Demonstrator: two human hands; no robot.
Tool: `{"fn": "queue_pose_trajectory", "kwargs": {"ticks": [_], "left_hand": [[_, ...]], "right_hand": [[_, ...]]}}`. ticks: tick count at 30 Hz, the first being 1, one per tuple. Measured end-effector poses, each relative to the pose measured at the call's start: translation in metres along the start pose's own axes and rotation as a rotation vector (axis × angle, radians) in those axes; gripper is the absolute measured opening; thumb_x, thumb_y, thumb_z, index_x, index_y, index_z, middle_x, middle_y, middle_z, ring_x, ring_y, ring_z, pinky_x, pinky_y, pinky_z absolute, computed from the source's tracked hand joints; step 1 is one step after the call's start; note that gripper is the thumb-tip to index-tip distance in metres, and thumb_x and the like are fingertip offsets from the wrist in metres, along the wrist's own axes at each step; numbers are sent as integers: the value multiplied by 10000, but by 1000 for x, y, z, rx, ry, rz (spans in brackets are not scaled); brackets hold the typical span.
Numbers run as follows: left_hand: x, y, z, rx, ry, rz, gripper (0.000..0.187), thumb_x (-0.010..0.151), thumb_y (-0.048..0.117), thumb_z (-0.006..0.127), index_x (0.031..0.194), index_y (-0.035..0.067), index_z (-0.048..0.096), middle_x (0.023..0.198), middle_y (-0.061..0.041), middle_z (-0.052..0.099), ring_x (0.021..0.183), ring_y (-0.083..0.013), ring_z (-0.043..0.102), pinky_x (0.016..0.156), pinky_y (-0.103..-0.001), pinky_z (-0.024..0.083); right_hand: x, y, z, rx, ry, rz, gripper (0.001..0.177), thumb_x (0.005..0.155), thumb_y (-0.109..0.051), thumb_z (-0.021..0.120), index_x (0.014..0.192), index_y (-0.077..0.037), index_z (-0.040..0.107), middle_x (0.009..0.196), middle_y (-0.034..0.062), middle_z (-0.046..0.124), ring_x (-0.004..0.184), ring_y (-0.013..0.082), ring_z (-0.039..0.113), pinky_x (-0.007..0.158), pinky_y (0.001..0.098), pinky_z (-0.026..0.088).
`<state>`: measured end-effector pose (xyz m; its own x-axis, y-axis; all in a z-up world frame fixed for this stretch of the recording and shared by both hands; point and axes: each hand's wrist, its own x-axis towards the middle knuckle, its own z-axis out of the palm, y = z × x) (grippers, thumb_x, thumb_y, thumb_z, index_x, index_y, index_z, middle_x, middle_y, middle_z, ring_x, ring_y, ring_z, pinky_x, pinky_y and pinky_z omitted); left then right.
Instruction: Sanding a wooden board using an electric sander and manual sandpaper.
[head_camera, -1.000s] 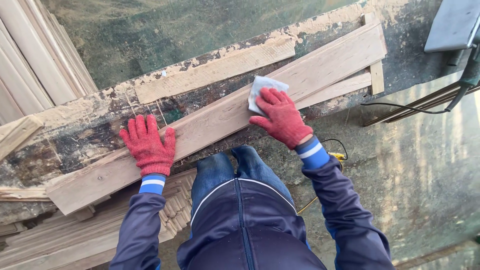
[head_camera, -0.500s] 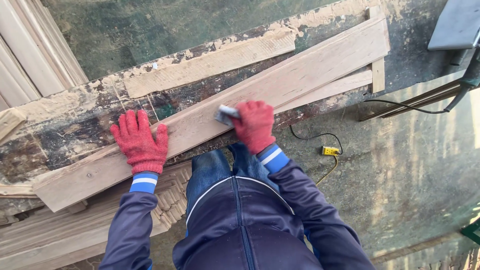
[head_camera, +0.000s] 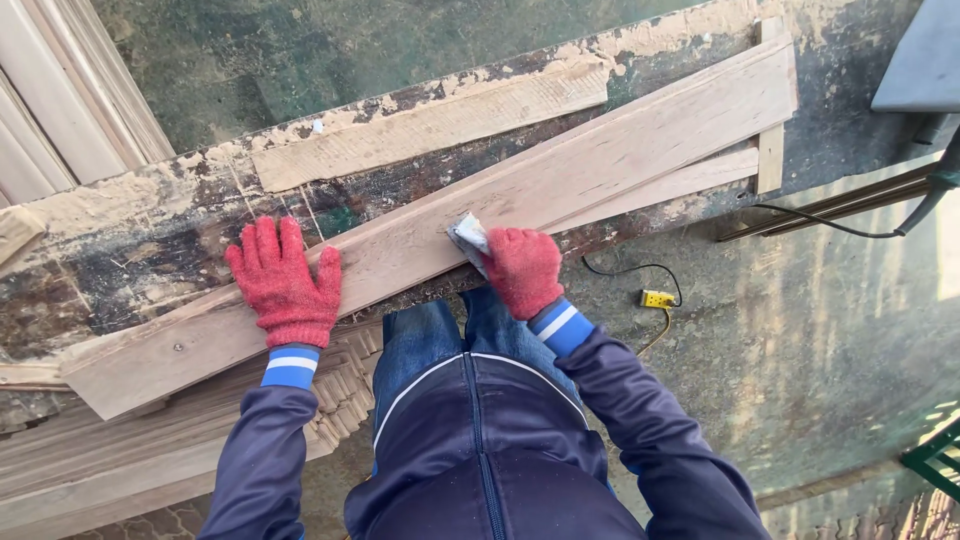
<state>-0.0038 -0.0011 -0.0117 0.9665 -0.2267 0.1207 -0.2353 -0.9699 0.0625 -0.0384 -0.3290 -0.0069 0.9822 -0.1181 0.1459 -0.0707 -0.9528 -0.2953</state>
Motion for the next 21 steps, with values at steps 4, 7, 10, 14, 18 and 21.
{"fn": "queue_pose_trajectory", "kwargs": {"ticks": [4, 7, 10, 14, 18, 21], "left_hand": [[3, -3, 0, -4, -8, 6, 672, 919, 488, 695, 1409, 29, 661, 1450, -254, 574, 1383, -435, 503, 1179, -618, 289], [1, 0, 1, 3, -6, -6, 671, 914, 490, 699, 1401, 30, 668, 1449, -252, 575, 1385, -433, 500, 1179, -621, 282], [3, 2, 0, 16, -5, -13, 677, 906, 498, 699, 1394, 30, 675, 1447, -249, 580, 1390, -426, 500, 1185, -619, 277], [2, 0, 0, -14, 19, 12, 668, 935, 493, 669, 1414, 28, 656, 1449, -259, 564, 1381, -439, 495, 1167, -636, 286], [0, 0, -1, -6, 22, 14, 658, 923, 478, 694, 1400, 26, 666, 1442, -254, 571, 1376, -437, 499, 1165, -634, 294], [4, 2, 0, 8, 32, 7, 658, 919, 484, 697, 1395, 31, 667, 1442, -244, 574, 1375, -427, 503, 1165, -629, 301]], "right_hand": [[9, 64, 17, -227, -19, -135, 340, 830, -484, 698, 650, -234, 553, 522, 10, 527, 504, 261, 646, 467, 414, 507], [15, 79, 27, -277, 150, 29, 433, 923, -543, 692, 684, -217, 534, 533, 39, 501, 501, 282, 634, 463, 422, 500], [6, 23, 10, -158, 53, 104, 504, 958, -582, 655, 658, -197, 529, 497, 24, 529, 472, 257, 631, 483, 382, 530], [15, 13, -14, -244, -102, -26, 293, 793, -425, 697, 604, -243, 566, 491, -13, 563, 515, 255, 677, 469, 413, 513], [19, 102, 20, -253, 178, 146, 482, 971, -522, 734, 654, -250, 493, 483, -27, 469, 440, 224, 604, 452, 337, 468], [9, 44, 9, -264, 259, 182, 503, 983, -544, 698, 647, -240, 480, 481, -23, 480, 427, 213, 594, 428, 333, 458]]}}
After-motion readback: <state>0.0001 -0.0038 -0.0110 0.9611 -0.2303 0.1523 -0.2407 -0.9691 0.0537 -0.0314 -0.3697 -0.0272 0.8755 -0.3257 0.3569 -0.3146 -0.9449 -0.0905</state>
